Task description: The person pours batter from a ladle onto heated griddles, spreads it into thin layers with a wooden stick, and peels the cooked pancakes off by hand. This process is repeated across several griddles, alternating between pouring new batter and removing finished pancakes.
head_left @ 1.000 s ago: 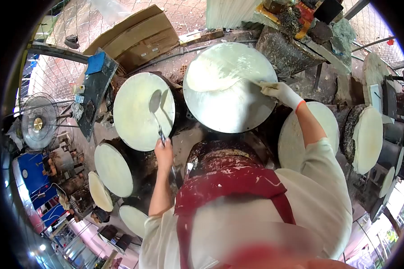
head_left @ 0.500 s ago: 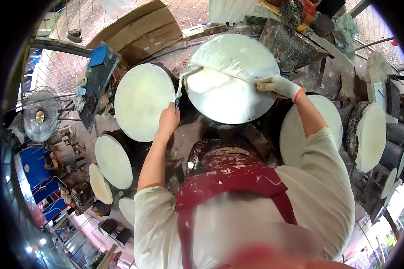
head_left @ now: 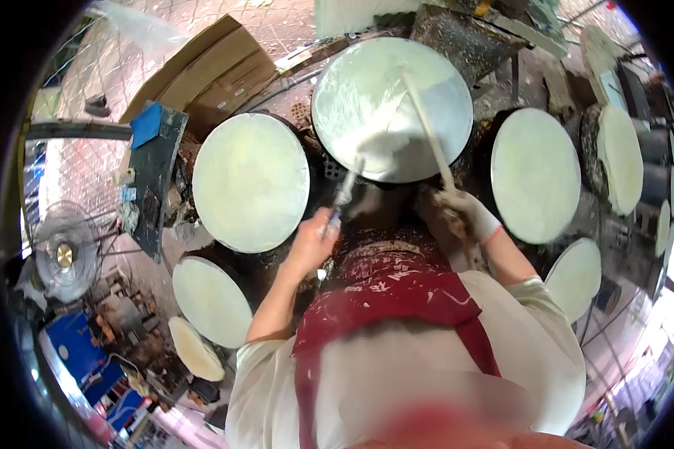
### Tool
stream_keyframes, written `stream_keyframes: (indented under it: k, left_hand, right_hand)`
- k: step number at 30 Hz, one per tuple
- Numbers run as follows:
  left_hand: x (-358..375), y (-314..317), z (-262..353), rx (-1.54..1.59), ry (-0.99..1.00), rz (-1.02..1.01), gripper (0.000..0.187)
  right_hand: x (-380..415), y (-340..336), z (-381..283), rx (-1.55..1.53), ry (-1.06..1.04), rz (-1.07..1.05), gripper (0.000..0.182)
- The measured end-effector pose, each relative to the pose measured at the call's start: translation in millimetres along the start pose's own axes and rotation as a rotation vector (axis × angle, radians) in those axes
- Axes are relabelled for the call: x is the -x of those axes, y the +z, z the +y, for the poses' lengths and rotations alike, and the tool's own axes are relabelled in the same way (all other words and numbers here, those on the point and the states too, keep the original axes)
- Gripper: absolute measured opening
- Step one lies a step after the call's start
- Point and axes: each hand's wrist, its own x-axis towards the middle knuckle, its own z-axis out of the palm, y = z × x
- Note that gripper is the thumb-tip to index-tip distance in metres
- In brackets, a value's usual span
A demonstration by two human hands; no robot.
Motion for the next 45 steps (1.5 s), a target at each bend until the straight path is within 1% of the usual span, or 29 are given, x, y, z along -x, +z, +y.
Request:
stream_keyframes:
  k: [1, 2, 3, 4, 5, 6, 8, 10, 12, 14, 16, 17, 20, 22, 24, 26, 28, 30, 31, 32, 34, 35, 36, 38, 39, 40, 42, 44, 45]
  left_hand:
    - [4, -20, 9, 0.041, 0.028, 0.111, 0.013]
    - [7, -36, 12, 0.087, 0.055, 0.231, 0.012]
    - [12, -47, 4, 0.196, 0.031, 0.317, 0.011]
    - [15, -60, -5, 0.306, 0.008, 0.401, 0.01]
    - [19, -70, -14, 0.478, -0.11, 0.42, 0.008]
    - [20, -74, -35, 0.459, -0.037, 0.481, 0.005]
    - [34, -90, -31, 0.728, -0.147, 0.409, 0.003]
    - [49, -96, -45, 0.712, -0.165, 0.387, 0.004]
    - [67, -96, -57, 0.71, -0.21, 0.38, 0.005]
    - [81, -96, -64, 0.709, -0.262, 0.379, 0.005]
    - [89, -95, -67, 0.702, -0.306, 0.398, 0.007]
    - [92, -94, -67, 0.724, -0.319, 0.396, 0.008]
    - [95, -87, -63, 0.73, -0.344, 0.419, 0.01]
    - [92, -80, -58, 0.709, -0.351, 0.439, 0.011]
    - [88, -74, -42, 0.705, -0.35, 0.425, 0.011]
    - [82, -55, -17, 0.682, -0.355, 0.433, 0.011]
    - [74, -39, 0, 0.661, -0.347, 0.456, 0.011]
    - [72, -27, 14, 0.709, -0.357, 0.443, 0.012]
    - [71, -19, 17, 0.724, -0.355, 0.44, 0.012]
    - [72, -13, 23, 0.739, -0.355, 0.441, 0.012]
    - [72, -1, 40, 0.698, -0.388, 0.47, 0.011]
    - [73, 3, 47, 0.685, -0.399, 0.477, 0.011]
    - [74, 9, 54, 0.672, -0.41, 0.481, 0.011]
    - [70, 16, 67, 0.688, -0.42, 0.515, 0.011]
    - [68, 20, 70, 0.696, -0.42, 0.53, 0.011]
    - [70, 23, 72, 0.699, -0.426, 0.54, 0.011]
    - [67, 26, 72, 0.682, -0.439, 0.521, 0.01]
    - [59, 29, 76, 0.674, -0.465, 0.514, 0.01]
    - [55, 30, 80, 0.678, -0.475, 0.499, 0.01]
  right_hand:
    - [-17, 38, 10, -0.041, -0.069, 0.068, 0.019]
    - [-23, 80, 7, -0.045, -0.117, 0.051, 0.023]
    - [-47, 113, 12, 0.024, -0.165, 0.144, 0.027]
    - [-70, 147, 14, 0.081, -0.189, 0.199, 0.027]
    - [-99, 169, 20, 0.101, -0.2, 0.243, 0.03]
    - [-133, 179, 35, 0.118, -0.206, 0.302, 0.034]
    - [-182, 186, 62, 0.195, -0.229, 0.461, 0.044]
    - [-190, 183, 78, 0.396, -0.377, 0.77, 0.044]
    - [-176, 164, 93, 0.44, -0.448, 0.961, 0.047]
    - [-178, 123, 112, 0.703, -0.523, 1.192, 0.04]
    - [-122, 140, 84, 0.196, -0.328, 0.903, 0.039]
    - [-117, 141, 84, -0.071, -0.435, 0.82, 0.038]
    - [-100, 172, 73, 0.024, -0.339, 0.791, 0.041]
    - [-142, 135, 120, 0.793, -0.519, 0.806, 0.039]
    - [-118, 138, 110, 1.075, -0.264, 0.87, 0.038]
    - [-91, 97, 87, 0.998, -0.303, 1.089, 0.04]
    - [-74, 59, 67, 0.983, -0.358, 1.124, 0.043]
    - [-84, 10, 60, 0.769, -0.437, 0.984, 0.044]
    - [-44, 46, 32, 0.382, -0.28, 0.791, 0.044]
    - [-45, 50, 38, 0.364, -0.404, 0.75, 0.041]
    - [-78, 18, 85, 0.978, -0.684, 0.775, 0.04]
    - [-67, 21, 94, 1.213, -0.499, 0.698, 0.04]
    - [-44, 25, 90, 1.292, -0.406, 0.674, 0.04]
    - [-28, 5, 73, 1.227, -0.368, 0.849, 0.039]
    - [-31, -17, 64, 1.262, -0.39, 0.922, 0.037]
    - [-28, -32, 48, 1.213, -0.468, 0.963, 0.036]
    - [-40, -58, 19, 1.112, -0.531, 1.007, 0.037]
    - [-35, -55, -7, 0.995, -0.424, 0.863, 0.042]
    - [-30, -45, 3, 0.795, -0.438, 0.732, 0.042]
